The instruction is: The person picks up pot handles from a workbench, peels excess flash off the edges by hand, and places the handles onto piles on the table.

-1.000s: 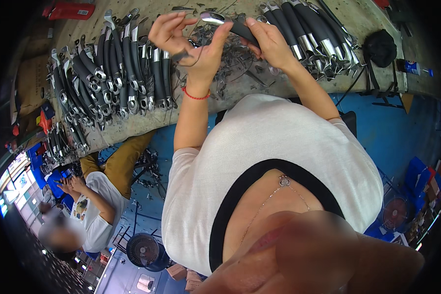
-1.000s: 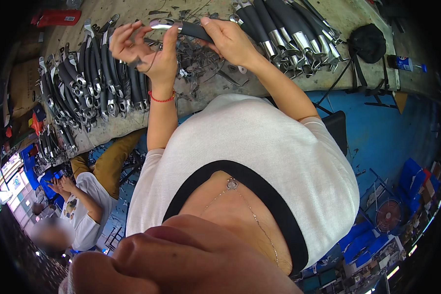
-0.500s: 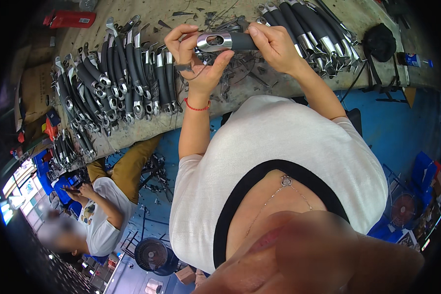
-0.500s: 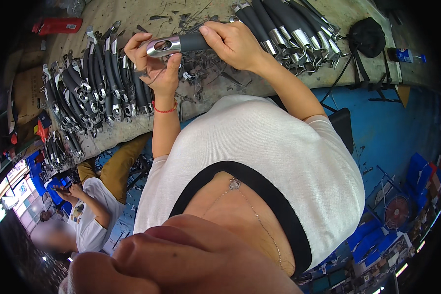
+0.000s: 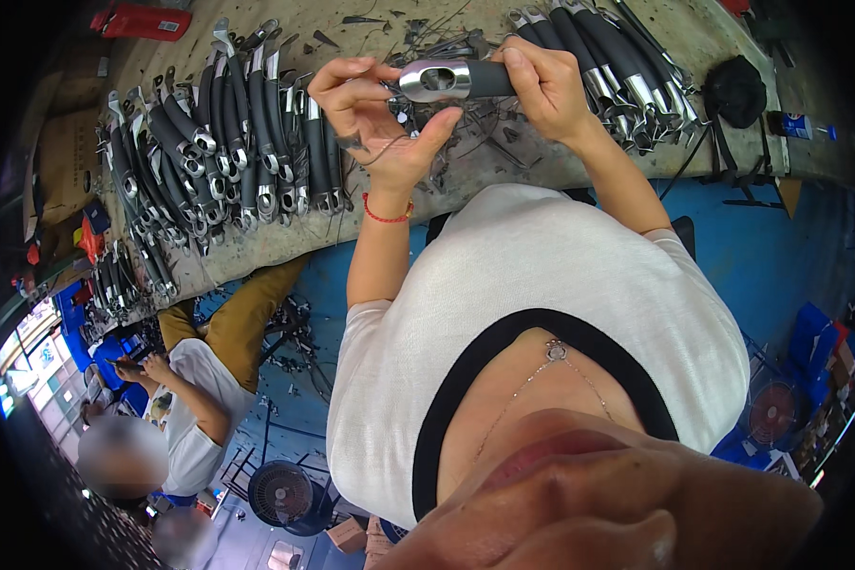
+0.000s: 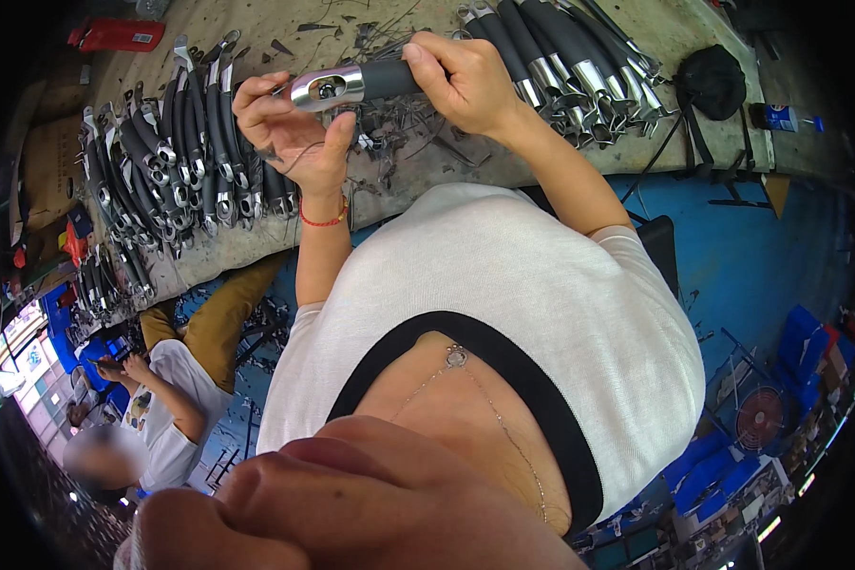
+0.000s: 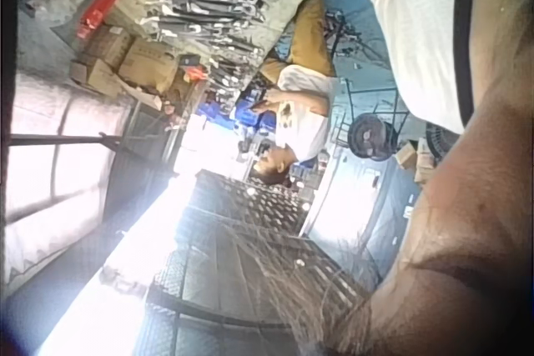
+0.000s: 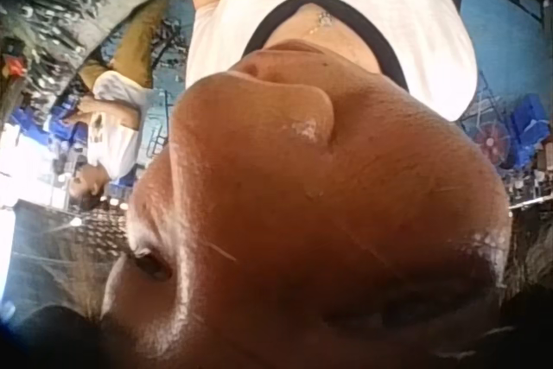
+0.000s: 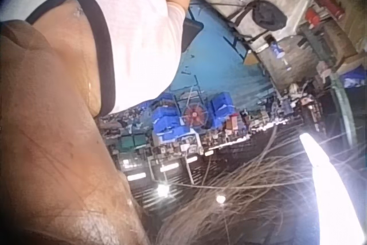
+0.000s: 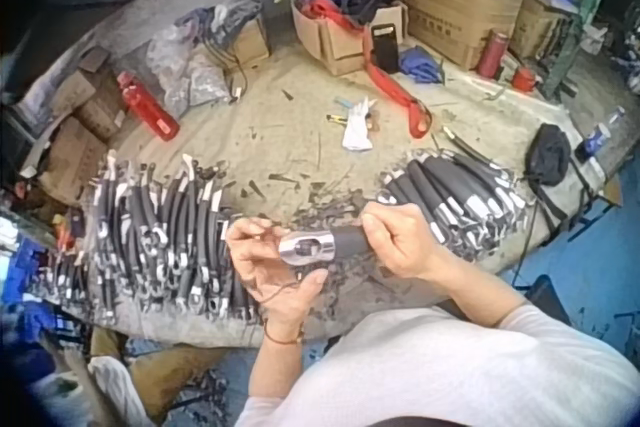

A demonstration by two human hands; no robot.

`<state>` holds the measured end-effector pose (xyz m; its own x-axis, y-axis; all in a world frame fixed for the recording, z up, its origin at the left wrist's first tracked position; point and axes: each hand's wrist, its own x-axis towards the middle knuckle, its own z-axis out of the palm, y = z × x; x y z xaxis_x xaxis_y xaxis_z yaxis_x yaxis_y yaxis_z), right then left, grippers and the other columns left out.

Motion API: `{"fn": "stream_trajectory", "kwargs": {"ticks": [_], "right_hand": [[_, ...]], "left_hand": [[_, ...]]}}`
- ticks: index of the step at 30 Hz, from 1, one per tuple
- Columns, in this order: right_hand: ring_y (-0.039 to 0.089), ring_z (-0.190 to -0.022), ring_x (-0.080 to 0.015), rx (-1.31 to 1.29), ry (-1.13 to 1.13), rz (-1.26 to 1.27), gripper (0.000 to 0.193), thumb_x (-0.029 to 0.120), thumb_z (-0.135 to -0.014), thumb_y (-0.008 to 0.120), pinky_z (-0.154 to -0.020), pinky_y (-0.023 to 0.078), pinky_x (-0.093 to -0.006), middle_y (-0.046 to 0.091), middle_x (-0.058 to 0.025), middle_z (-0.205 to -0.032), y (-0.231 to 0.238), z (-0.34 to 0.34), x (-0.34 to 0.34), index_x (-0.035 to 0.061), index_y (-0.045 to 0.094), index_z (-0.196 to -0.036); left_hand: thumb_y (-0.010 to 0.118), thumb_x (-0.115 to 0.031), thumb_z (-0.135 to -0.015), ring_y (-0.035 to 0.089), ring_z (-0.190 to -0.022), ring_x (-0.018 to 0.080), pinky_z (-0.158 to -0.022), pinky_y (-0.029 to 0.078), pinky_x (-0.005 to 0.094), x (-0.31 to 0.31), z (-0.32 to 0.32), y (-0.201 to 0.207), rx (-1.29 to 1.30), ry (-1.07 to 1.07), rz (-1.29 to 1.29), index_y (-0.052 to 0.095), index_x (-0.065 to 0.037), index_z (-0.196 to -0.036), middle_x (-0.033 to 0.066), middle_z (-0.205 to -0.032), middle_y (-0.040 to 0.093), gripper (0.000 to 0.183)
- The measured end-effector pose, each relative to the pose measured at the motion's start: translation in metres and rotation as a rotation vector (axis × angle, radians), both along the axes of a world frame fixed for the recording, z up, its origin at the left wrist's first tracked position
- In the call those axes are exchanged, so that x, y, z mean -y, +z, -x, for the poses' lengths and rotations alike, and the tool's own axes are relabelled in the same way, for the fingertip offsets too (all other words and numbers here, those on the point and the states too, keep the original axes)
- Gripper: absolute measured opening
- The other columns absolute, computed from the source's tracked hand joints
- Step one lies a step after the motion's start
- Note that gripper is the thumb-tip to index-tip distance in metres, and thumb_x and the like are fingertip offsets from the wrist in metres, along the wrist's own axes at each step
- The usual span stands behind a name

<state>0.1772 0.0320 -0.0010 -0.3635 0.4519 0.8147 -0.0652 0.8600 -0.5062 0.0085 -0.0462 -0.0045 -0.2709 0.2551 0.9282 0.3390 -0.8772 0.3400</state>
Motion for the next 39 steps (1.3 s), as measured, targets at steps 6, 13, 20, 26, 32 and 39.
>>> {"fn": "stream_trajectory", "kwargs": {"ticks": [6,13,20,26,32,39], "right_hand": [[0.046,-0.044,-0.0241,0.045,0.079,0.036,0.03,0.023,-0.098,0.049,-0.045,0.038,-0.0332,0.045,-0.0107,-0.054,0.005,0.005,0.012,0.0024,0.058,-0.077],[0.052,-0.049,-0.0336,0.159,0.027,0.064,0.032,0.025,-0.099,0.044,-0.047,0.039,-0.0403,0.049,-0.0145,-0.054,0.009,-0.005,0.006,0.0049,0.056,-0.078],[0.053,-0.051,-0.0332,0.181,0.157,0.16,0.032,0.026,-0.097,0.047,-0.05,0.041,-0.0401,0.054,-0.0162,-0.058,0.007,-0.025,-0.022,0.0032,0.059,-0.077],[0.046,-0.045,-0.0256,0.099,0.043,0.282,0.039,0.032,-0.099,0.046,-0.047,0.039,-0.0362,0.048,-0.0135,-0.053,0.0,-0.031,-0.04,0.0029,0.06,-0.077],[0.05,-0.047,-0.0257,-0.094,-0.207,-0.022,0.036,0.026,-0.099,0.047,-0.046,0.038,-0.0347,0.048,-0.0121,-0.055,-0.008,-0.036,-0.045,0.0036,0.056,-0.074],[0.047,-0.045,-0.0162,-0.265,-0.011,-0.036,0.037,0.024,-0.101,0.044,-0.045,0.039,-0.0288,0.049,-0.0072,-0.057,-0.012,-0.04,-0.058,-0.0021,0.06,-0.079]], "left_hand": [[0.084,-0.039,-0.065,0.045,-0.1,0.023,-0.077,0.045,0.0342,0.006,0.014,-0.003,-0.394,0.362,-0.034,0.06,-0.016,-0.096,0.0089,-0.11,0.04,0.045],[0.072,-0.04,-0.078,0.047,-0.101,0.0258,-0.08,0.046,0.0354,0.001,0.008,0.009,-0.481,0.431,-0.018,0.065,-0.008,-0.093,0.0129,-0.113,0.042,0.036],[0.078,-0.028,-0.071,0.05,-0.094,0.024,-0.08,0.051,0.0356,-0.024,-0.03,0.006,-0.437,0.326,-0.027,0.046,-0.001,-0.108,0.0082,-0.111,0.034,0.056],[0.064,-0.018,-0.085,0.05,-0.098,0.0219,-0.073,0.052,0.0353,-0.036,-0.04,0.005,0.337,-0.094,-0.208,0.043,-0.007,-0.099,0.0071,-0.109,0.039,0.027],[0.067,-0.01,-0.087,0.049,-0.099,0.0216,-0.081,0.043,0.033,-0.035,0.003,-0.001,-0.158,0.85,0.408,0.065,-0.004,-0.112,0.0116,-0.107,0.056,0.026],[0.065,-0.003,-0.088,0.056,-0.09,0.014,-0.069,0.048,0.0258,-0.047,0.002,0.004,-0.312,0.452,0.348,0.066,0.004,-0.085,0.01,-0.093,0.06,0.008]]}}
